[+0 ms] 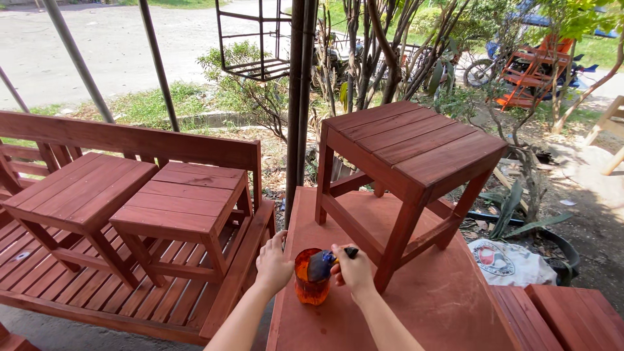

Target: The person paints a small wooden stool with reddish-brown stain using a brush. They dip the brush into a container, apply the stain to the legs and top, and reposition the stool to reach all sides.

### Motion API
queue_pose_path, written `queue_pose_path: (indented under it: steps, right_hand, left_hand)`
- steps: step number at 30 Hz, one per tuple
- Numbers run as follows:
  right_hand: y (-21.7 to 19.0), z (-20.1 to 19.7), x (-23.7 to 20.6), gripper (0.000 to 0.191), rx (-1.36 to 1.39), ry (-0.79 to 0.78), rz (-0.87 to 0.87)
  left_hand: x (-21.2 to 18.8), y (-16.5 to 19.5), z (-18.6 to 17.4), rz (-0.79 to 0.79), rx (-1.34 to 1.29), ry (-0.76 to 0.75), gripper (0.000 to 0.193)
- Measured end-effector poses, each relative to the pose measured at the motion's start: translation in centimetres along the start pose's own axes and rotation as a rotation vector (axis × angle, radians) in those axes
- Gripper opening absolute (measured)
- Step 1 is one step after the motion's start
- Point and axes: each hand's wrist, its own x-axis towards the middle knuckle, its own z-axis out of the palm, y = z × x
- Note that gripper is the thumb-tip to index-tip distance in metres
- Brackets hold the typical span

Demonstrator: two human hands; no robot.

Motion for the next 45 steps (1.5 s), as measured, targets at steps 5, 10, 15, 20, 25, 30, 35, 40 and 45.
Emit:
queue_pose_path:
  steps: [5, 10, 15, 20, 25, 30, 35, 40, 45]
  right_hand:
    - [0.1, 1.9, 0.9, 0.042, -0.151, 0.008, 0.066]
    - [-0.2, 2.3, 2.0, 0.043, -0.251, 0.068, 0.037]
    - [1.5, 2.4, 3.4, 0.041, -0.23, 0.023, 0.118]
    - [3.5, 2.3, 3.0, 0.038, -0.307, -0.049, 0.176]
    - [1.0, 0.1, 2.3, 0.053, -0.42, -0.004, 0.124]
    - [-1.7, -3.9, 0.3, 0.037, -0.373, 0.134, -0.107]
    - [-2.3, -10.8, 0.0, 0.037, -0.159, 0.395, -0.35]
    - [-3.6, -20.5, 2.2, 0.032, 0.204, 0.587, -0.392]
    - [-4.5, -30.9, 7.1, 0.027, 0.351, 0.705, -0.353]
  left_hand:
    - [0.7, -1.7, -0.2, -0.071, 0.014, -0.085, 0.083]
    - [1.1, -1.8, -0.6, -0.165, -0.066, -0.174, 0.081]
    - [0.7, -0.7, -0.4, -0.198, -0.092, -0.294, 0.085]
    - [0.7, 0.0, 0.2, -0.21, -0.102, -0.33, 0.086]
    - [1.3, 0.2, 0.9, -0.181, -0.206, -0.262, 0.081]
    - [2.9, 3.3, 2.5, -0.115, -0.434, -0.209, 0.065]
    - [6.0, 10.7, 4.9, -0.11, -0.791, -0.289, 0.05]
    - [9.0, 18.0, 5.7, -0.275, -1.045, -0.302, 0.054]
    - [12.7, 22.7, 6.9, -0.346, -1.286, -0.301, 0.068]
